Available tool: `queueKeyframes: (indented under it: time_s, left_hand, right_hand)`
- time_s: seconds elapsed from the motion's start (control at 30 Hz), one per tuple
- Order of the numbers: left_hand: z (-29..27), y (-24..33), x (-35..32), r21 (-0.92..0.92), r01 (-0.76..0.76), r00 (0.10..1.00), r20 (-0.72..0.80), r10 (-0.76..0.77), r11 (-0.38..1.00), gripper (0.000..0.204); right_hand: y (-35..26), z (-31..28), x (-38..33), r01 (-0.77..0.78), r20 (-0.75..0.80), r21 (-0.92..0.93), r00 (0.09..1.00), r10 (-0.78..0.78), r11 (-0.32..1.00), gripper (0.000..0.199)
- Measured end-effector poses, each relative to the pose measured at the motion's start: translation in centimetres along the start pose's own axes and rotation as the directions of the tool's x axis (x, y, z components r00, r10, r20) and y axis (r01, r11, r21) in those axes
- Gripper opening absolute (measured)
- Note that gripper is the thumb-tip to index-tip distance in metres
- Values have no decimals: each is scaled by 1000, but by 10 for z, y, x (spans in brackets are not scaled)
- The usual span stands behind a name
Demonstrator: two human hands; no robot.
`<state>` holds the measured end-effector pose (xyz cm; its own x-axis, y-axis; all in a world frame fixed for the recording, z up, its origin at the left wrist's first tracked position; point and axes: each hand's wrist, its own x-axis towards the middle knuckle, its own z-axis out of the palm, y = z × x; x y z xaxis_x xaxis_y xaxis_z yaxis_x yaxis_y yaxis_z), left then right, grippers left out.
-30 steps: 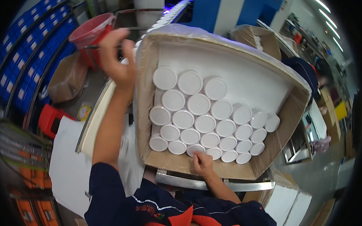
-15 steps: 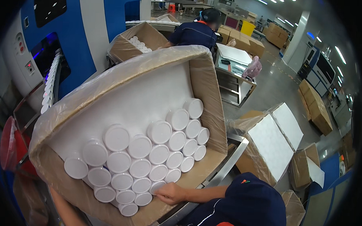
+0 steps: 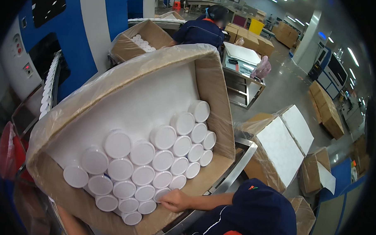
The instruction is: The person packs plastic jars into a cardboard box by hand, arranging the jars in rows, placing a foam sheet over a filled layer, and arranging more jars into rows on top of the sheet.
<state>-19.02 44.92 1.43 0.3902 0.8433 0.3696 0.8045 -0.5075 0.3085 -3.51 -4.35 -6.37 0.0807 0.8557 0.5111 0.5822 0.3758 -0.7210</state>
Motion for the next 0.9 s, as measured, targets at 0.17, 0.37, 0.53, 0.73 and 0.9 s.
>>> queueKeyframes:
  time_s: [0.17, 0.37, 0.53, 0.73, 0.9]
  left_hand:
    - [-61, -49, -76, 214, 149, 976, 122, -178, 965, 70]
    - [-148, -30, -194, 388, 398, 859, 160, -486, 831, 79]
    - [-192, -33, -283, 414, 460, 823, 133, -553, 785, 79]
    - [-229, 4, -361, 404, 517, 852, -164, -497, 754, 83]
    - [-229, 2, -389, 314, 581, 813, -194, -549, 751, 81]
  right_hand:
    - [5, 7, 9, 108, 14, -41, 994, -107, 993, 10]
    - [-3, -9, 10, 8, -1, -136, 1000, -9, 991, 10]
    - [-15, 6, 10, 113, 93, -106, 990, -103, 988, 13]
    - [-69, 11, 38, 318, 179, -20, 934, -310, 948, 20]
    - [-176, 88, 140, 610, 182, 166, 753, -632, 775, 38]
